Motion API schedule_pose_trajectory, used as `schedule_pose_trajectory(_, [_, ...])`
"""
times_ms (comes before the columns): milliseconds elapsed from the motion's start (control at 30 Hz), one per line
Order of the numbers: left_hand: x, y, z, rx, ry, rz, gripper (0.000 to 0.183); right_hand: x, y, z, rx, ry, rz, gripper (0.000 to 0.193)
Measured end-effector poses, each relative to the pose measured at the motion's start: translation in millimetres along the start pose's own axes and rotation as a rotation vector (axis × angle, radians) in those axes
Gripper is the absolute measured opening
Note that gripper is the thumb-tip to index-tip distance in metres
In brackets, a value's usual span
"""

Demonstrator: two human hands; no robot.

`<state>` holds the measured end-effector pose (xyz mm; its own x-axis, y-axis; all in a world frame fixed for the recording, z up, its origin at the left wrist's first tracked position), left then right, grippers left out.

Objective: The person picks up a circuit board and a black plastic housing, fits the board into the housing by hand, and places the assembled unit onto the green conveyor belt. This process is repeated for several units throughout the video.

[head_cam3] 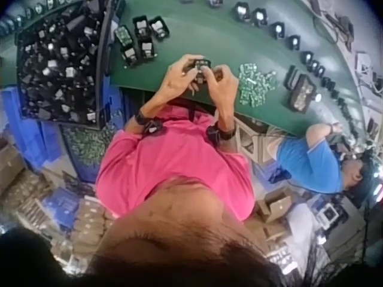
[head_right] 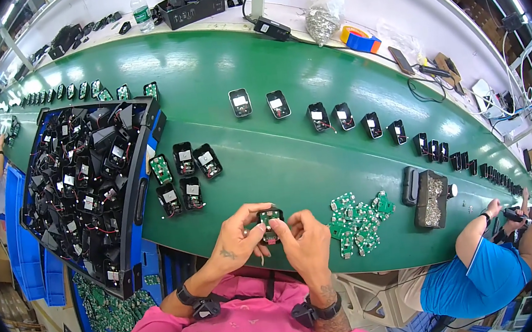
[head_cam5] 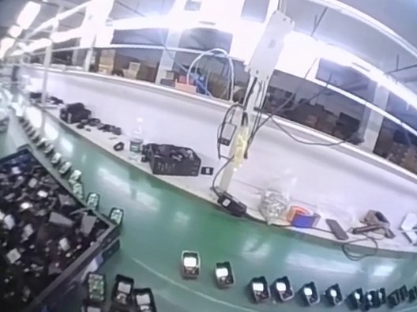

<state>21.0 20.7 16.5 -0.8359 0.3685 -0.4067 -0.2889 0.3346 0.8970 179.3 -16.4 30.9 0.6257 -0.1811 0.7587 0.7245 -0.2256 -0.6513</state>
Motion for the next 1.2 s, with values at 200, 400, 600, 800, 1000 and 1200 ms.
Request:
schedule_pose_trajectory(200, [2, -9, 8, 0.008, 0.001, -0.069, 0.036, -5, 2, -1, 0.020, -0.166, 0.382, 0.040])
schedule_pose_trajectory(400, [5, -2, 9, -0.054, -0.023, 0.016, 0.036, -12, -3, 7, 0.145, -0.101, 0.347, 0.042])
schedule_pose_trajectory(600, [16, 1, 6, -0.129, 0.114, 0.154, 0.031, -28, -13, 18, 0.104, -0.228, 0.417, 0.039])
schedule_pose_trajectory(800, [27, 44, 22, -0.217, 0.145, 0.365, 0.032, -42, -34, 53, 0.135, -0.253, 0.576, 0.036])
schedule_pose_trajectory(1000, [82, 84, 90, -0.205, 0.162, 0.299, 0.035, -46, -45, 75, 0.123, -0.252, 0.543, 0.047])
schedule_pose_trajectory(1200, [187, 104, 222, -0.333, 0.379, 0.740, 0.038, -48, 15, 27, 0.331, -0.058, 0.177, 0.030])
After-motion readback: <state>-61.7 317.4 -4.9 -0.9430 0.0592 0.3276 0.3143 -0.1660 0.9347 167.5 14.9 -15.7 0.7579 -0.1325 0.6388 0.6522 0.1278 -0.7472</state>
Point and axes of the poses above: each hand's wrist, its own z-axis towards the middle knuckle, its own x-axis out of the back of the hand, y = z × x, the point moved 1 cm from there along z, towards the middle knuckle, and after that the axes turned 13 degrees about -z, right-handed, at the moved point
